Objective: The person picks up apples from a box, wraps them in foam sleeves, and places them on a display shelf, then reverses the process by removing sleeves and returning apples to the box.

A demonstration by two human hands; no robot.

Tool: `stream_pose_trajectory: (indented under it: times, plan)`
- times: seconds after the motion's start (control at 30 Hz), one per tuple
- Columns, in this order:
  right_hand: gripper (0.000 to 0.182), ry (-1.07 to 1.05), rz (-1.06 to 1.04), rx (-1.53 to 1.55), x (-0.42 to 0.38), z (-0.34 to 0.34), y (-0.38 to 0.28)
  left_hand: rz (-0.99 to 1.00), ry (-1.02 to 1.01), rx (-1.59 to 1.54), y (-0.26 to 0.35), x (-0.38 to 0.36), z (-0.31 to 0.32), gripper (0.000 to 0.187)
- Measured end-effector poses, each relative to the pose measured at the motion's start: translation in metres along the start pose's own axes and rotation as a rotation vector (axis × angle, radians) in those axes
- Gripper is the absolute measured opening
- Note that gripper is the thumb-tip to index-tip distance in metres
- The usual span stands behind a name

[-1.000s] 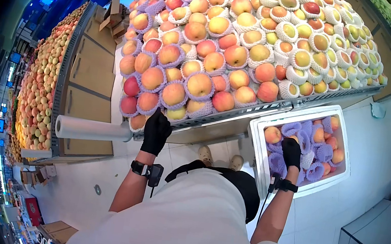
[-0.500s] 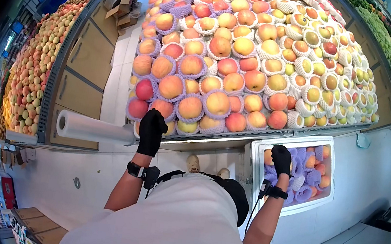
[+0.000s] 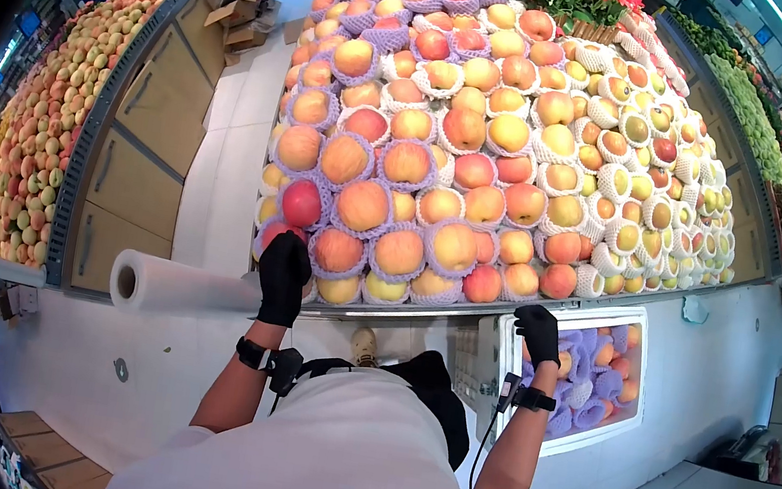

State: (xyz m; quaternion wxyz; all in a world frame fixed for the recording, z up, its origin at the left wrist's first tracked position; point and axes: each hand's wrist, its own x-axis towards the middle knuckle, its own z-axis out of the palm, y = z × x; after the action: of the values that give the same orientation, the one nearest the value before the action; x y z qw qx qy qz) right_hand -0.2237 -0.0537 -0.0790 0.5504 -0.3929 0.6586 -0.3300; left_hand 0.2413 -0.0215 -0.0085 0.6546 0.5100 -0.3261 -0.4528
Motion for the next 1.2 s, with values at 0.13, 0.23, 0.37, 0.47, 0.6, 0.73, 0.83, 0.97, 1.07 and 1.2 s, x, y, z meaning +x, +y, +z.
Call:
stream_pose_trajectory:
  times: [0.13, 0.23, 0.37, 0.47, 0.6, 0.73, 0.83, 0.97, 1.07, 1.2]
  plan:
    - [0.016, -0.038, -0.097, -0.132, -0.001, 0.019, -0.053, 0.007, 0.02, 0.002, 0.002, 0.006, 0.0, 0.029]
    - [0.017, -0.081, -0.173, -0.162, 0.014, 0.032, -0.096, 0.014, 0.03, -0.073, 0.002, 0.016, -0.001, 0.026]
    - [0.028, -0.203, -0.365, -0.266, 0.051, 0.046, -0.147, 0.058, 0.089, -0.059, 0.005, 0.02, -0.001, 0.024]
    - [0.034, -0.272, -0.414, -0.318, 0.067, 0.075, -0.2, 0.039, 0.119, -0.107, 0.003, 0.02, -0.003, 0.022]
    - [0.053, -0.222, -0.634, -0.595, 0.099, 0.126, -0.253, 0.015, 0.202, -0.135, 0.002, 0.018, -0.004, 0.018]
    - [0.067, -0.362, -0.734, -0.65, 0.13, 0.18, -0.298, 0.007, 0.214, -0.152, -0.005, 0.015, -0.006, 0.017]
    - [0.073, -0.354, -0.856, -0.834, 0.154, 0.227, -0.321, -0.002, 0.22, -0.174, 0.001, 0.01, -0.002, 0.017]
    - [0.085, -0.288, -0.913, -1.01, 0.18, 0.29, -0.338, 0.011, 0.216, -0.161, 0.008, 0.006, 0.0, 0.016]
    - [0.093, -0.319, -1.121, -0.968, 0.231, 0.336, -0.336, 0.025, 0.23, -0.182, 0.011, 0.006, -0.001, 0.016]
    - [0.102, -0.143, -1.022, -1.168, 0.218, 0.377, -0.357, 0.011, 0.239, -0.209, 0.012, 0.004, -0.003, 0.016]
